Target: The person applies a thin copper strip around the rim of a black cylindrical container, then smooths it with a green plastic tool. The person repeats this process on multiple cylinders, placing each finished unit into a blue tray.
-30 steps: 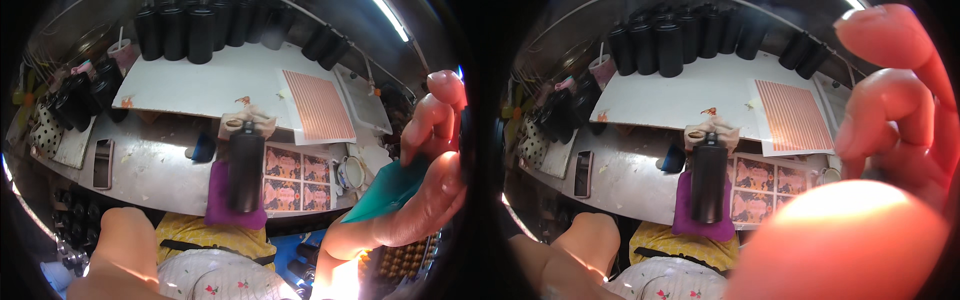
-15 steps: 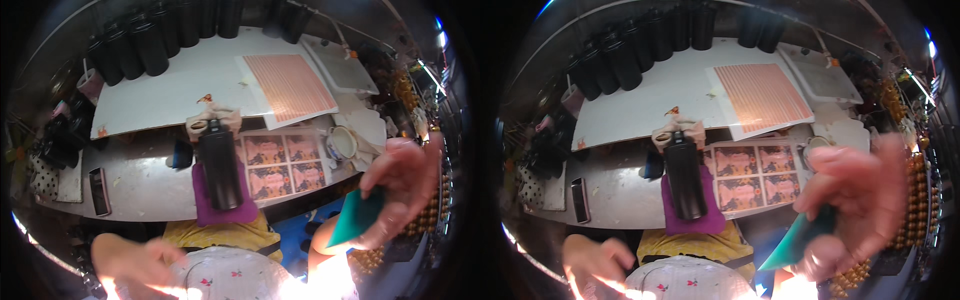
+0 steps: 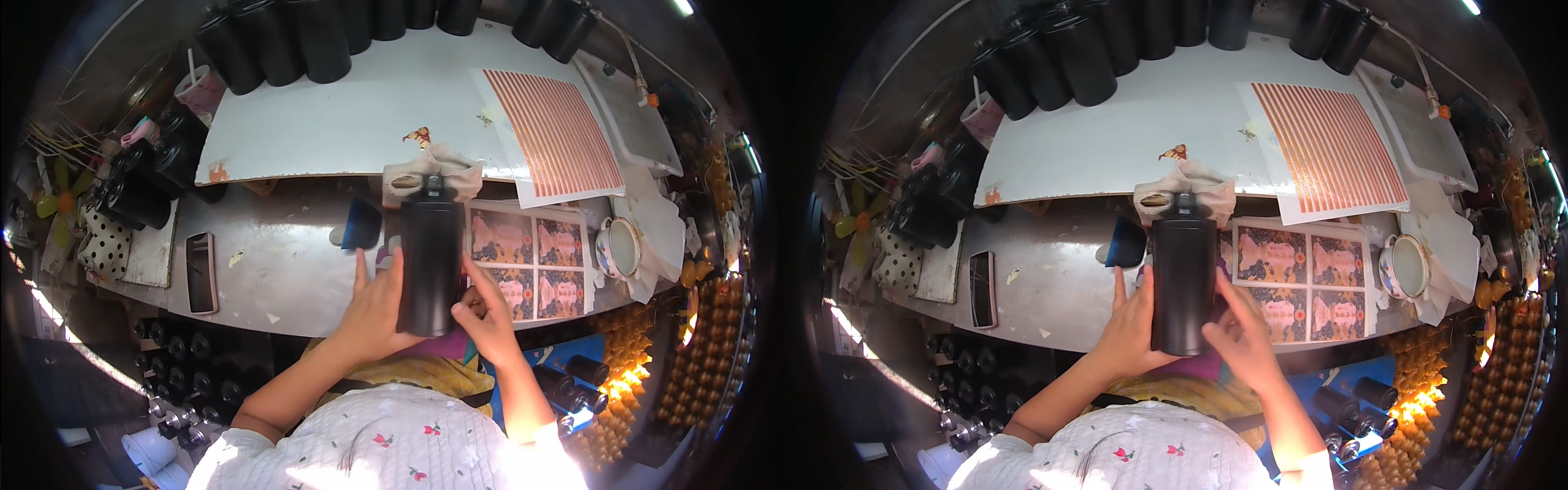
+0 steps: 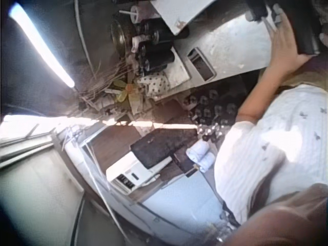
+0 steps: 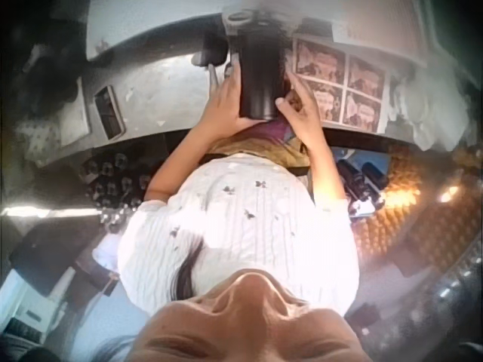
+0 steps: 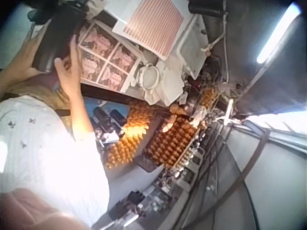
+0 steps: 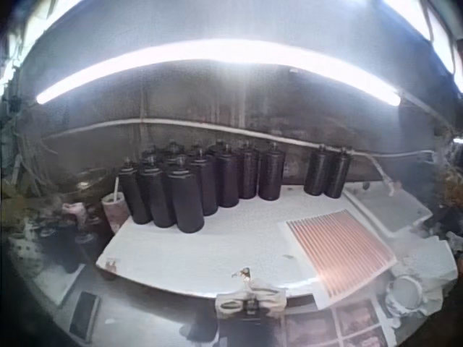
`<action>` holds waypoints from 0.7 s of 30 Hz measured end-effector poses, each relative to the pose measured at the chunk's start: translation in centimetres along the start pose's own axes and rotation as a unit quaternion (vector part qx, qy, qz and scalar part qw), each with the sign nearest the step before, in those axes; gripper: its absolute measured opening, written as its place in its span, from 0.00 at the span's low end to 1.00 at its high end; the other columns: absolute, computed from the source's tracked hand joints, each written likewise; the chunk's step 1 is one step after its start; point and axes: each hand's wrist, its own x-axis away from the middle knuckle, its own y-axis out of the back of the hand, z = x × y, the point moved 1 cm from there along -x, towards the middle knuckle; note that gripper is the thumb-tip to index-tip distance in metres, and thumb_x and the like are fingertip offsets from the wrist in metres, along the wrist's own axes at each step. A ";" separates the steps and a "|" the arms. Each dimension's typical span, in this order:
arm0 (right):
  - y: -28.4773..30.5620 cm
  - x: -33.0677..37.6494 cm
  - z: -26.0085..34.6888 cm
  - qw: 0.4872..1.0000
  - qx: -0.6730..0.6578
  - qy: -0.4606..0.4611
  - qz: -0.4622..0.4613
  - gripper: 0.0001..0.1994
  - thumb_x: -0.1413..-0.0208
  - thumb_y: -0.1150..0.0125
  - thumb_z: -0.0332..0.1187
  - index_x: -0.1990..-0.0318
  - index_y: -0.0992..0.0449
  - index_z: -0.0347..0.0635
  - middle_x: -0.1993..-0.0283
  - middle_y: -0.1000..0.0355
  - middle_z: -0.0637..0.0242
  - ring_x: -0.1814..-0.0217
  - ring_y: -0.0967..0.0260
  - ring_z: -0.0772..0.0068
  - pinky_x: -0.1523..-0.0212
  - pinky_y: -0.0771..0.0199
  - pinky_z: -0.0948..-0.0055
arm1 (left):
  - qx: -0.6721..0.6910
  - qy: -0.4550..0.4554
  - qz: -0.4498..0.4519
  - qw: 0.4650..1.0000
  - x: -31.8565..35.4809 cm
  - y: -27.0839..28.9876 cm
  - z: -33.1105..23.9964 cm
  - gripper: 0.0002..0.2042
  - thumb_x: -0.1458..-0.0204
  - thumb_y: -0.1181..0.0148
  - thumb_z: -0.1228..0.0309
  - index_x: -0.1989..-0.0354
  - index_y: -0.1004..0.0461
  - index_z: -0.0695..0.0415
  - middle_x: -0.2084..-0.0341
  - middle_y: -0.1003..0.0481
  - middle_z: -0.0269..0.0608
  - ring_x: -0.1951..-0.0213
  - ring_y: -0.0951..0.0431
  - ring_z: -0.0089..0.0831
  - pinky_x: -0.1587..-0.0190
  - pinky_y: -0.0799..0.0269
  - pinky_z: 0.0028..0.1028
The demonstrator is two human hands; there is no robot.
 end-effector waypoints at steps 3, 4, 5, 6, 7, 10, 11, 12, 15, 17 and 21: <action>0.1 0.2 0.1 1.000 0.014 0.005 0.011 0.40 0.49 0.36 0.19 0.26 0.40 0.44 0.37 0.39 0.64 0.65 0.37 0.87 0.67 0.37 0.86 | -0.107 0.046 0.012 0.993 -0.7 0.9 -0.8 0.66 0.59 0.28 0.40 0.26 0.67 0.71 0.51 0.27 0.56 0.42 0.30 0.56 0.32 0.76 0.70; 0.1 0.1 -0.1 1.000 0.013 0.013 0.004 0.40 0.50 0.36 0.19 0.26 0.40 0.45 0.38 0.39 0.64 0.65 0.37 0.87 0.67 0.37 0.86 | -0.139 0.081 0.083 0.984 -0.7 1.3 -0.8 0.68 0.60 0.31 0.37 0.26 0.68 0.72 0.52 0.27 0.56 0.37 0.34 0.56 0.32 0.77 0.70; 0.1 0.2 -0.3 1.000 0.012 0.020 -0.004 0.40 0.50 0.36 0.19 0.26 0.41 0.45 0.38 0.39 0.64 0.65 0.37 0.86 0.67 0.37 0.86 | -0.117 0.069 0.055 0.989 -0.5 1.0 -0.6 0.68 0.60 0.31 0.36 0.26 0.67 0.73 0.52 0.27 0.56 0.36 0.34 0.56 0.32 0.77 0.70; 0.0 0.1 -0.4 1.000 0.006 0.001 0.001 0.41 0.50 0.36 0.20 0.26 0.41 0.45 0.38 0.39 0.64 0.65 0.37 0.86 0.67 0.37 0.86 | -0.097 0.055 0.024 0.994 -0.4 0.5 -0.3 0.68 0.60 0.31 0.36 0.26 0.67 0.73 0.52 0.27 0.56 0.36 0.35 0.56 0.32 0.78 0.70; -0.3 0.0 -0.4 1.000 0.000 -0.019 0.005 0.41 0.50 0.35 0.20 0.26 0.41 0.45 0.38 0.39 0.64 0.65 0.37 0.85 0.67 0.36 0.85 | -0.075 0.040 -0.007 0.996 -0.3 0.1 -0.2 0.68 0.60 0.31 0.36 0.26 0.67 0.74 0.53 0.28 0.55 0.35 0.35 0.56 0.32 0.78 0.70; -0.6 0.6 -0.3 0.999 0.034 -0.003 -0.003 0.41 0.48 0.33 0.24 0.25 0.43 0.47 0.38 0.39 0.63 0.66 0.38 0.83 0.67 0.34 0.83 | -0.027 0.036 0.049 0.998 -0.7 -0.5 0.0 0.68 0.59 0.30 0.38 0.26 0.71 0.72 0.34 0.37 0.59 0.28 0.43 0.52 0.30 0.80 0.68; -0.7 0.3 -0.3 0.997 0.074 0.008 -0.001 0.42 0.48 0.32 0.25 0.25 0.43 0.48 0.37 0.40 0.63 0.66 0.38 0.83 0.67 0.34 0.82 | -0.040 0.032 0.046 0.998 -0.7 -0.4 0.5 0.68 0.58 0.30 0.38 0.26 0.71 0.72 0.34 0.36 0.58 0.28 0.42 0.51 0.30 0.80 0.67; -0.8 0.4 0.0 0.999 0.032 -0.003 0.002 0.41 0.47 0.32 0.25 0.25 0.43 0.50 0.37 0.39 0.62 0.66 0.38 0.83 0.67 0.33 0.82 | -0.044 0.025 0.046 0.998 -0.5 -0.5 1.0 0.67 0.58 0.30 0.39 0.26 0.72 0.72 0.33 0.36 0.57 0.28 0.42 0.50 0.29 0.79 0.66; 1.0 1.1 -0.1 1.000 0.013 -0.010 -0.021 0.39 0.45 0.36 0.22 0.25 0.42 0.51 0.36 0.36 0.65 0.66 0.38 0.84 0.67 0.34 0.83 | -0.052 0.025 0.034 0.998 -0.4 -0.3 0.8 0.68 0.59 0.27 0.41 0.26 0.71 0.72 0.28 0.47 0.62 0.26 0.51 0.57 0.27 0.74 0.61; 4.0 2.8 -2.4 0.977 0.098 -0.018 -0.189 0.31 0.45 0.41 0.19 0.32 0.31 0.47 0.37 0.30 0.62 0.61 0.28 0.77 0.65 0.30 0.80 | -0.060 0.033 0.000 0.998 1.1 -0.9 1.4 0.69 0.62 0.25 0.41 0.26 0.70 0.71 0.26 0.58 0.64 0.25 0.60 0.66 0.26 0.67 0.57; 9.4 7.4 -5.8 0.828 0.463 -0.053 -0.310 0.21 0.46 0.47 0.17 0.46 0.21 0.39 0.40 0.30 0.53 0.53 0.25 0.56 0.52 0.24 0.64 | -0.092 0.020 0.028 0.995 1.5 -1.0 2.1 0.67 0.61 0.26 0.40 0.24 0.66 0.67 0.25 0.62 0.63 0.25 0.66 0.68 0.26 0.62 0.54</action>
